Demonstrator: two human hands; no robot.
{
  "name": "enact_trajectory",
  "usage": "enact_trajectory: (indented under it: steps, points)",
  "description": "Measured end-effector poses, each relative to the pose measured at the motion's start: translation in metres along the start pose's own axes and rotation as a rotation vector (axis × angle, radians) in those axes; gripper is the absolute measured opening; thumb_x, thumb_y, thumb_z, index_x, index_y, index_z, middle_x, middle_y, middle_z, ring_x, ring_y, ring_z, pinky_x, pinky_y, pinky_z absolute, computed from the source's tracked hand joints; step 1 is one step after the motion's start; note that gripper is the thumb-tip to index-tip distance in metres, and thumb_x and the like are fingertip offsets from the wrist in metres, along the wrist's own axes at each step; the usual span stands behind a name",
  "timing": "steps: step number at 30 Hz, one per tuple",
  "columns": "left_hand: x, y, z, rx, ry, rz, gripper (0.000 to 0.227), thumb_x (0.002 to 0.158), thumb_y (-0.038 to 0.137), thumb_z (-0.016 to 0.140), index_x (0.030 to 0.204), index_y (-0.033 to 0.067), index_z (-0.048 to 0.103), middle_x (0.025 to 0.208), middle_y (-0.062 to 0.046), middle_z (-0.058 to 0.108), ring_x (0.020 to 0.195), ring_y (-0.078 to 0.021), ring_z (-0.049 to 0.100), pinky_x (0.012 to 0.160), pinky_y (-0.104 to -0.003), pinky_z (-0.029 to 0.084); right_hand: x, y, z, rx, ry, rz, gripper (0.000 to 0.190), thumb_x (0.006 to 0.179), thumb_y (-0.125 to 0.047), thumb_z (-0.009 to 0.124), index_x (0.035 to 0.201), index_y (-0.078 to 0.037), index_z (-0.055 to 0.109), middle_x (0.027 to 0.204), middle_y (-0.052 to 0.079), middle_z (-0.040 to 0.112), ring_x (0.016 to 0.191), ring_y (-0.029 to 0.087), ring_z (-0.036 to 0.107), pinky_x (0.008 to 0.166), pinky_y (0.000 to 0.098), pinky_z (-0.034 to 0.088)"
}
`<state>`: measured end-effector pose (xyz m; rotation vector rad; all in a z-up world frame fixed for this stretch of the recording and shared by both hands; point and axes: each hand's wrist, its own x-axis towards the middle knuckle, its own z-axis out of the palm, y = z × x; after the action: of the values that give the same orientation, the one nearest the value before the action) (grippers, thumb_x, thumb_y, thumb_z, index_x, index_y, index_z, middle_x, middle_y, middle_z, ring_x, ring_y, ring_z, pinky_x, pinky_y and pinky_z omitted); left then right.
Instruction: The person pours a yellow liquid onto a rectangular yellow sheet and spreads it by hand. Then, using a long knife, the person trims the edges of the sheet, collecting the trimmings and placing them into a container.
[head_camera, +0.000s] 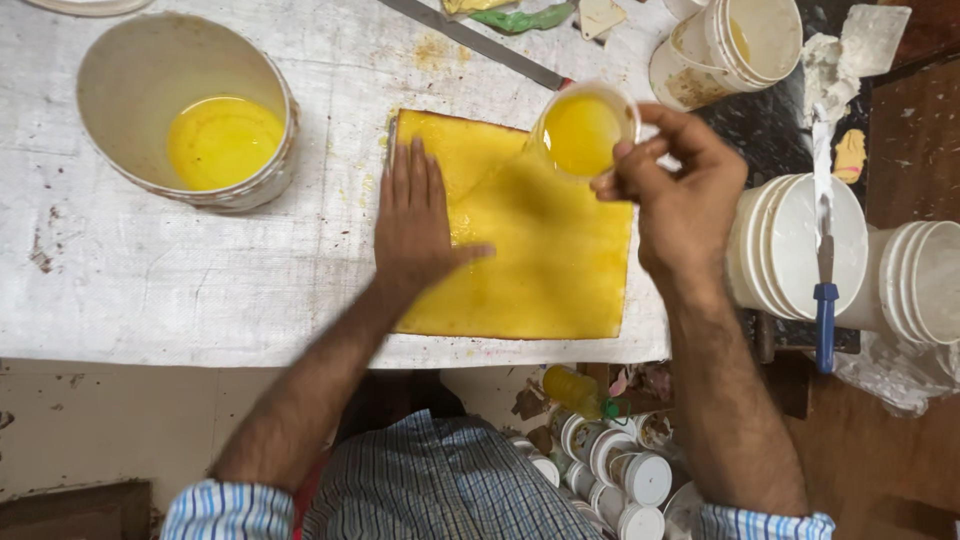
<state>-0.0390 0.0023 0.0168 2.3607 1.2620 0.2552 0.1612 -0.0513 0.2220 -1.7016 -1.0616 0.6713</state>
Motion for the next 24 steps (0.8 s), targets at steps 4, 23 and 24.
enact_trajectory:
  steps: [4, 23, 24]
  points:
    - [0.058, -0.002, -0.011, 0.141, -0.067, 0.025, 0.135, 0.078, 0.093, 0.046, 0.159, -0.0105, 0.015, 0.168, -0.028, 0.001, 0.157, -0.0422, -0.003, 0.127, -0.053, 0.0, 0.004, -0.005, -0.009, 0.058, -0.027, -0.099, 0.03, 0.101, 0.011, 0.065, 0.131, 0.011, 0.061, 0.087, 0.008, 0.063, 0.073, 0.019, 0.073, 0.064, 0.0306, 0.066]
    - [0.013, 0.05, 0.012, 0.188, -0.035, 0.043, 0.145, 0.068, 0.098, 0.045, 0.161, -0.0099, 0.017, 0.169, -0.031, 0.002, 0.157, -0.0425, -0.001, 0.126, -0.054, 0.001, -0.005, 0.022, -0.06, -0.094, 0.068, 0.019, 0.03, 0.097, 0.008, 0.063, 0.127, 0.011, 0.064, 0.086, 0.01, 0.065, 0.069, 0.019, 0.073, 0.06, 0.0313, 0.068]
    - [0.034, 0.048, 0.011, 0.199, -0.019, 0.049, 0.143, 0.069, 0.098, 0.045, 0.16, -0.0091, 0.017, 0.169, -0.03, 0.003, 0.157, -0.0419, -0.001, 0.126, -0.054, 0.0, 0.0, 0.021, -0.058, -0.073, 0.068, -0.017, 0.03, 0.099, 0.008, 0.064, 0.128, 0.012, 0.064, 0.087, 0.01, 0.063, 0.071, 0.019, 0.073, 0.061, 0.0315, 0.068]
